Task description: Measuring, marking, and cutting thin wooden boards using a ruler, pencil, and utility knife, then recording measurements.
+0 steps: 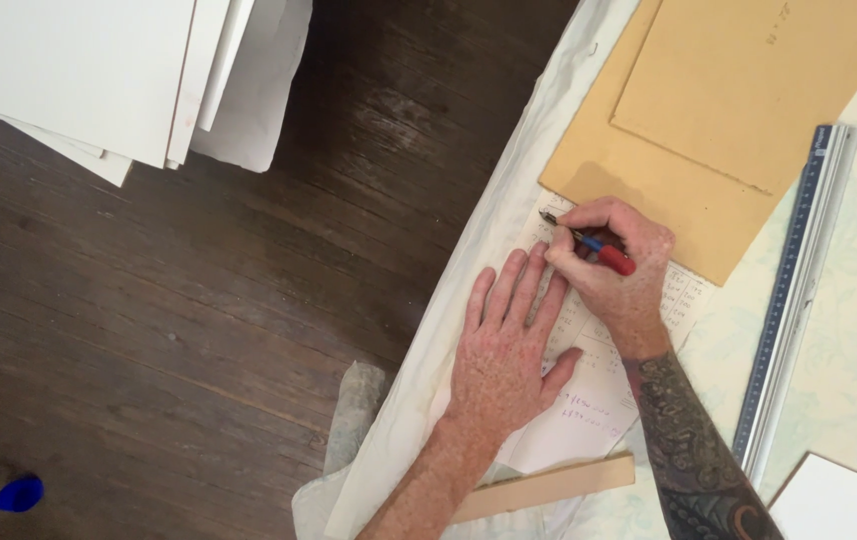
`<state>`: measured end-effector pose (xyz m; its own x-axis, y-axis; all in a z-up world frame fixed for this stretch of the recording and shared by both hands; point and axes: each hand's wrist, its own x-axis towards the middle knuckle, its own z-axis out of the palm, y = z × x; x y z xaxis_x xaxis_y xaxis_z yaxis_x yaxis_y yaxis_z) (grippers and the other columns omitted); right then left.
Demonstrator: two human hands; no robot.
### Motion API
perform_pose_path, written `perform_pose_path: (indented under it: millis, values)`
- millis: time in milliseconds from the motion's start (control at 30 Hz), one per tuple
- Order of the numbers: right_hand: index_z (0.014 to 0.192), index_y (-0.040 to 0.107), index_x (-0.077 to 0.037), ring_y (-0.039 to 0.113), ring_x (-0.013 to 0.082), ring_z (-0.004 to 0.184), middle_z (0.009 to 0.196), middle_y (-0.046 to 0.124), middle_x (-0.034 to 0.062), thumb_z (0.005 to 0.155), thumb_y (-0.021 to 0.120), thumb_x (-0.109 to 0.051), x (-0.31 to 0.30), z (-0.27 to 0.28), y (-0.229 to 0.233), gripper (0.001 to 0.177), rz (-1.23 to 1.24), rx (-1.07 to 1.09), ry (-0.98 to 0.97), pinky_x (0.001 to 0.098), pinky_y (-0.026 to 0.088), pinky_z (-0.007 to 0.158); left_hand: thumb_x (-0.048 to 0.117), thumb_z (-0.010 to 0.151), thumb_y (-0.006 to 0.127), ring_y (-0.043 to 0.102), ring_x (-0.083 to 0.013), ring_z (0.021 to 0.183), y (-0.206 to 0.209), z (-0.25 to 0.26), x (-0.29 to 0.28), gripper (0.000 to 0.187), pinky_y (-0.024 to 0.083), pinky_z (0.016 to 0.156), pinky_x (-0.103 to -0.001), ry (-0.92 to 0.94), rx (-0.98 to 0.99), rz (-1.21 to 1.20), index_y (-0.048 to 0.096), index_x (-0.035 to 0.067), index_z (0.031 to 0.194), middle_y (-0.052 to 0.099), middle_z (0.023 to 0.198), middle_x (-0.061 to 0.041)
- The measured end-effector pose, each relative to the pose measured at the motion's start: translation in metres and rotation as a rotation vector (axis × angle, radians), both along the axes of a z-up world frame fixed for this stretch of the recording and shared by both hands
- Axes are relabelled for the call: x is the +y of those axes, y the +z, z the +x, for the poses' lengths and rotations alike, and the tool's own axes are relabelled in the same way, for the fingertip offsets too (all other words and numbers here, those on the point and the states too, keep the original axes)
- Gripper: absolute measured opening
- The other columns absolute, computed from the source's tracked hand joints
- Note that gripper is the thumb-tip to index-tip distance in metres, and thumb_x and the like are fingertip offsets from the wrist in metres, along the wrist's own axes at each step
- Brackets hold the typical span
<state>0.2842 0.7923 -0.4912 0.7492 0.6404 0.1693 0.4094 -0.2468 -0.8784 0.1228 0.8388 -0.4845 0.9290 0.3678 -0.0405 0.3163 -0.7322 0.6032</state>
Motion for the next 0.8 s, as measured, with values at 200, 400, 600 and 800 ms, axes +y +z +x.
perform_pose_path:
  millis: [200, 400, 600, 800]
  values:
    - [0.087, 0.073, 0.001, 0.062, 0.0159, 0.054, 0.079, 0.069, 0.0145, 0.079, 0.077, 0.010, -0.001, -0.001, 0.000, 0.013, 0.002, 0.004, -0.013, 0.0247, 0.051, 0.051, 0.046, 0.087, 0.068, 0.020, -0.0332, 0.158, 0.001, 0.000, -0.001, 0.086, 0.013, 0.129, -0.054, 0.004, -0.006, -0.029, 0.035, 0.013, 0.159, 0.024, 0.169, -0.015]
    - [0.087, 0.073, 0.000, 0.061, 0.0134, 0.054, 0.078, 0.069, 0.0129, 0.079, 0.077, 0.010, 0.000, -0.001, -0.002, 0.013, 0.008, 0.011, -0.017, 0.0232, 0.050, 0.050, 0.046, 0.087, 0.069, 0.020, -0.0332, 0.158, 0.001, 0.001, -0.001, 0.086, 0.013, 0.129, -0.054, 0.009, -0.010, -0.025, 0.035, 0.013, 0.159, 0.023, 0.170, -0.015]
    - [0.094, 0.072, 0.004, 0.067, 0.0186, 0.068, 0.086, 0.071, 0.0188, 0.086, 0.078, 0.007, -0.006, 0.003, -0.004, 0.010, 0.083, 0.063, -0.042, 0.0284, 0.056, 0.056, 0.045, 0.088, 0.069, 0.020, -0.0337, 0.158, 0.004, 0.000, 0.001, 0.085, 0.013, 0.129, -0.054, 0.006, -0.010, -0.038, 0.035, 0.014, 0.159, 0.022, 0.170, -0.015]
    - [0.093, 0.059, 0.006, 0.068, 0.0201, 0.064, 0.082, 0.067, 0.0194, 0.091, 0.064, 0.009, -0.012, 0.004, -0.001, 0.006, 0.215, 0.234, -0.062, 0.0289, 0.061, 0.054, 0.045, 0.087, 0.070, 0.020, -0.0337, 0.158, 0.008, 0.001, 0.002, 0.085, 0.013, 0.129, -0.055, -0.004, 0.003, -0.045, 0.036, 0.014, 0.158, 0.023, 0.170, -0.015]
